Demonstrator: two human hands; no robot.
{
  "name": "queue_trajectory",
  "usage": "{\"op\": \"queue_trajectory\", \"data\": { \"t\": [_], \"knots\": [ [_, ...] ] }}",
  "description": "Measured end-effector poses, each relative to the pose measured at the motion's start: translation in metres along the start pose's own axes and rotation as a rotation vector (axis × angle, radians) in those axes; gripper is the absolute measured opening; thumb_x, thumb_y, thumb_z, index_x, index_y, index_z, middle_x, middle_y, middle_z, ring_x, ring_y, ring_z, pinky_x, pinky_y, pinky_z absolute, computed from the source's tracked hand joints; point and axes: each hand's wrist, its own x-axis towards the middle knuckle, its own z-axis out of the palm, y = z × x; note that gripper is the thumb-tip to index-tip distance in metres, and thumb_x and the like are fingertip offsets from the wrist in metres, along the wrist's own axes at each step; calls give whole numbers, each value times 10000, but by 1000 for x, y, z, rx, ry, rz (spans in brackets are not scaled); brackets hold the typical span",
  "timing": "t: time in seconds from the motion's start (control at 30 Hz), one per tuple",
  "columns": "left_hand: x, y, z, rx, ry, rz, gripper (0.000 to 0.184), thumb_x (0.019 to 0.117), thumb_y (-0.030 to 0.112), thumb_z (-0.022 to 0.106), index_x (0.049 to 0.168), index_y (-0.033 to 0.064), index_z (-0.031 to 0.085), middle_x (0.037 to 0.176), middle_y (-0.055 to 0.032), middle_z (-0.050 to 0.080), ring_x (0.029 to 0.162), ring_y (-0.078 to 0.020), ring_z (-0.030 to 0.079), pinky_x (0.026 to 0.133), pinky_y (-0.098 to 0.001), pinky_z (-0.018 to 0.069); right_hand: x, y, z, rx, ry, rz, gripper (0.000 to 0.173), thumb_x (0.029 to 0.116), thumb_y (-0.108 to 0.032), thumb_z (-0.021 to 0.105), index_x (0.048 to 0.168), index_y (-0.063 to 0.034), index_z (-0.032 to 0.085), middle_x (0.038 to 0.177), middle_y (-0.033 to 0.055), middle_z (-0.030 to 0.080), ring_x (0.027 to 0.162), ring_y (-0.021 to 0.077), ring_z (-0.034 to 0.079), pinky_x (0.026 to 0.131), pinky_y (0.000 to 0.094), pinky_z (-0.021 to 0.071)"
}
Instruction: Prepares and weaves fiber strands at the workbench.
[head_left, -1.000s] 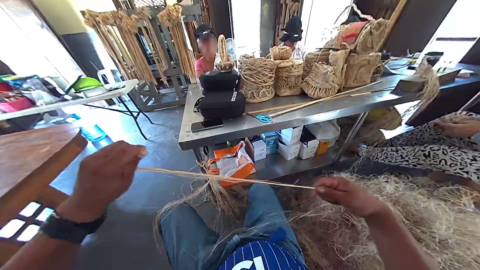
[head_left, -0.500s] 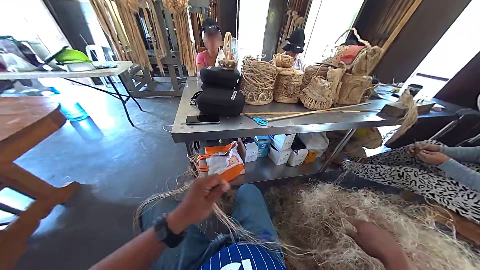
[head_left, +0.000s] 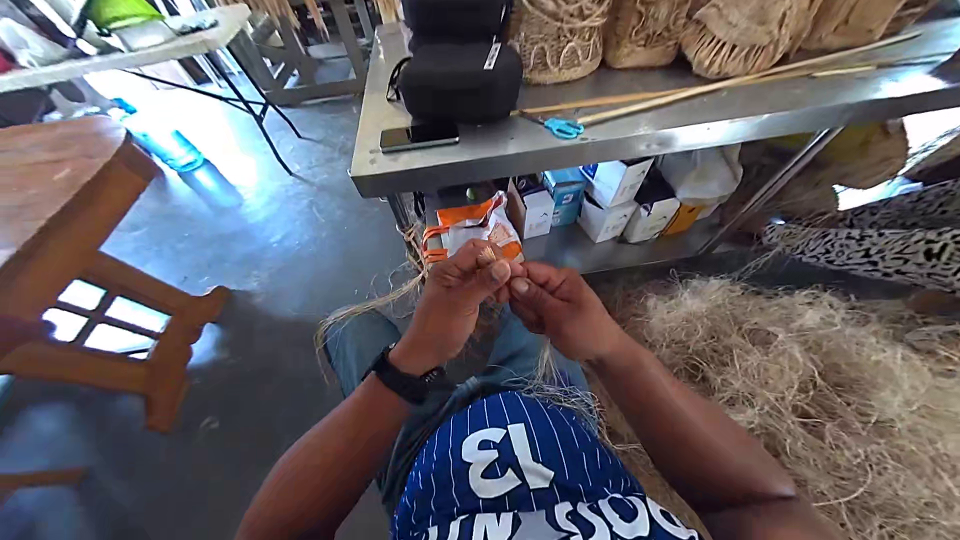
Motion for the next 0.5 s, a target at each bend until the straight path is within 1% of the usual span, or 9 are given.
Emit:
{"op": "queue_trajectory", "data": {
  "t": [0.07, 0.17, 0.2, 0.27, 0.33, 0.4, 0.43, 0.47, 0.5],
  "knots": [
    [-4, -2, 0, -25, 1, -20, 154, 1058, 147, 558, 1031, 100, 702, 974, -22, 675, 819, -86, 618, 742, -245, 546, -1, -2, 1, 0, 1, 32, 246, 1086, -171, 464, 990, -51, 657, 615, -24, 465, 483, 35, 390, 447, 183, 330],
    [-6, -1, -4, 12, -26, -63, 156, 1052, 149, 576, 1032, 92, 720, 1000, -32, 710, 872, -96, 659, 798, -266, 571, -6, -4, -2, -73, 11, 70, 248, 1083, -168, 469, 981, -49, 661, 605, -21, 464, 474, 40, 389, 440, 187, 331],
    [-6, -2, -6, 24, -37, -69, 139, 1041, 139, 594, 1026, 84, 721, 1007, -38, 711, 874, -102, 662, 798, -275, 575, -8, -4, -3, -89, 7, 76, 249, 1082, -169, 475, 975, -44, 662, 605, -19, 464, 479, 42, 391, 446, 192, 333],
    [-3, -2, -14, 78, -51, -81, 60, 985, 91, 671, 1006, 67, 722, 983, -41, 714, 821, -106, 665, 741, -280, 589, -10, -1, -6, -137, -20, 98, 248, 1083, -179, 487, 971, -51, 667, 614, -38, 477, 496, 31, 408, 464, 191, 352],
    [1, -1, -25, 152, -91, -85, 86, 924, 45, 734, 1008, 38, 724, 914, -48, 710, 754, -117, 659, 692, -291, 594, -12, -1, -11, -198, -57, 138, 253, 1084, -186, 486, 983, -58, 680, 631, -76, 486, 525, 5, 416, 487, 182, 357],
    [3, 3, -35, 341, -161, -38, 102, 928, 98, 750, 1011, 49, 716, 898, -23, 708, 757, -97, 664, 705, -273, 593, -11, -5, -16, -267, -107, 160, 261, 1090, -195, 482, 1000, -54, 682, 638, -88, 477, 537, -2, 414, 500, 179, 358],
    [2, 6, -38, 506, -207, 23, 117, 949, 159, 739, 1023, 69, 724, 920, -2, 709, 786, -72, 659, 730, -256, 583, -11, -6, -17, -299, -129, 166, 259, 1090, -198, 484, 1005, -55, 683, 637, -90, 471, 536, -5, 409, 502, 178, 356],
    [1, 9, -40, 691, -259, 107, 152, 978, 222, 711, 1059, 96, 739, 962, 11, 718, 837, -53, 663, 773, -251, 580, -11, -8, -17, -329, -147, 166, 256, 1088, -198, 487, 1010, -56, 685, 639, -90, 473, 537, -6, 409, 504, 179, 358],
    [0, 14, -41, 859, -312, 194, 193, 1015, 270, 659, 1103, 124, 750, 1007, 10, 724, 904, -56, 674, 831, -268, 582, -11, -10, -16, -359, -159, 159, 254, 1087, -198, 490, 1010, -58, 687, 643, -90, 476, 540, -6, 409, 507, 180, 359]
  ]
}}
